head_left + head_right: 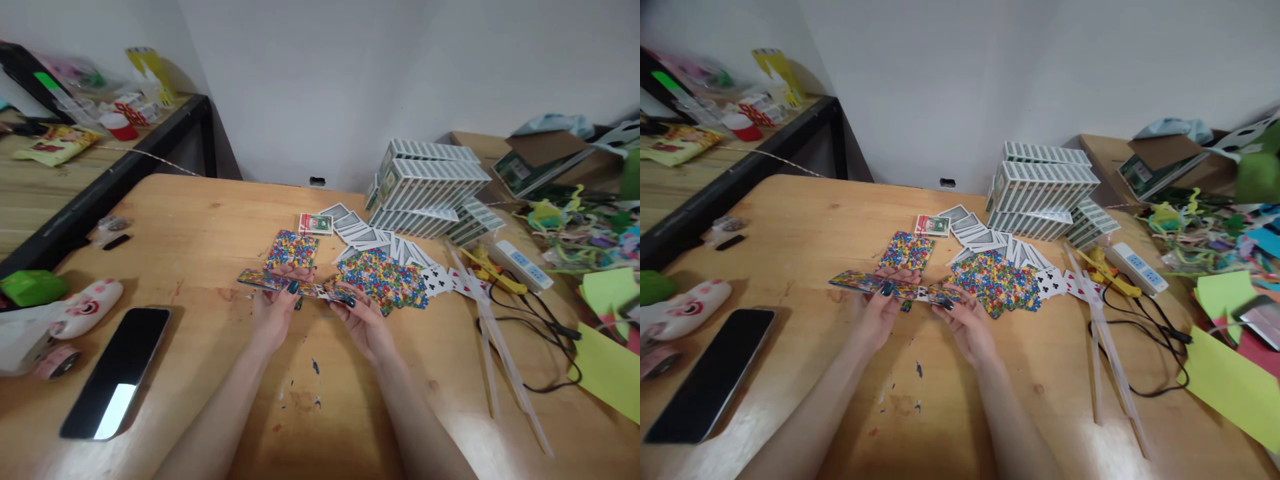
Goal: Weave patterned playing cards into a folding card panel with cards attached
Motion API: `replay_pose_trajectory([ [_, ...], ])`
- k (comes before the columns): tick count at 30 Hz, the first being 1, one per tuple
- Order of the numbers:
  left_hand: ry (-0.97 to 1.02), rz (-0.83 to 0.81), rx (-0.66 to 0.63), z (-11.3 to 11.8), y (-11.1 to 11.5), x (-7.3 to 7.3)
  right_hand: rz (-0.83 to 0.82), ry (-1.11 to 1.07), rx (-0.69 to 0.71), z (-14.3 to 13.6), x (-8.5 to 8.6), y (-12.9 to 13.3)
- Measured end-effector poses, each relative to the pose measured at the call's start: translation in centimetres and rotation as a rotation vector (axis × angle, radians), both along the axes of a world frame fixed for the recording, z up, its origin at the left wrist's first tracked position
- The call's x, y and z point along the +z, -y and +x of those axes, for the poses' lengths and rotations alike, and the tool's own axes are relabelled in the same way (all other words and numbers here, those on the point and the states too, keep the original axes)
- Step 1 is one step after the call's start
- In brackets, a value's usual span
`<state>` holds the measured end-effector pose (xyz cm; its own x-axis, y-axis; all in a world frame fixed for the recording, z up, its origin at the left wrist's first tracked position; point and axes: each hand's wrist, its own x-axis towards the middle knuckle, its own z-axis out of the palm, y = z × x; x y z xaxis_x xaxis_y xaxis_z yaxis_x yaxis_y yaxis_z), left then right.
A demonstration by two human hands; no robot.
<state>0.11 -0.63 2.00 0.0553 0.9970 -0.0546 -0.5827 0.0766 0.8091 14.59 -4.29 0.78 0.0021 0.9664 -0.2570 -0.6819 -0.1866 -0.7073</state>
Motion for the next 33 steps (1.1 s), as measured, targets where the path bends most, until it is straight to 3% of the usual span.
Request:
replay_pose_trajectory([
  [9, 0.014, -0.005, 0.128, -1.9, -1.1, 0.2, -0.027, 0.011, -0.033, 1.4, 0.5, -0.2],
  [13, 0.003, -0.021, 0.098, -1.6, -1.1, 0.2, 0.010, 0.093, -0.045, 1.0, 0.6, -0.2],
  [21, 0.037, -0.043, 0.058, 0.0, 0.1, -0.1, 0.072, 0.437, -0.247, 0.1, -1.2, -0.2],
  [25, 0.080, -0.037, 0.060, -0.1, 0.2, 0.0, 0.150, 0.609, -0.278, 0.4, -1.3, -0.1],
  [33, 0.099, -0.078, 0.008, 0.1, 0.5, 0.5, 0.215, 0.568, -0.254, 0.4, -0.4, 0.0],
])
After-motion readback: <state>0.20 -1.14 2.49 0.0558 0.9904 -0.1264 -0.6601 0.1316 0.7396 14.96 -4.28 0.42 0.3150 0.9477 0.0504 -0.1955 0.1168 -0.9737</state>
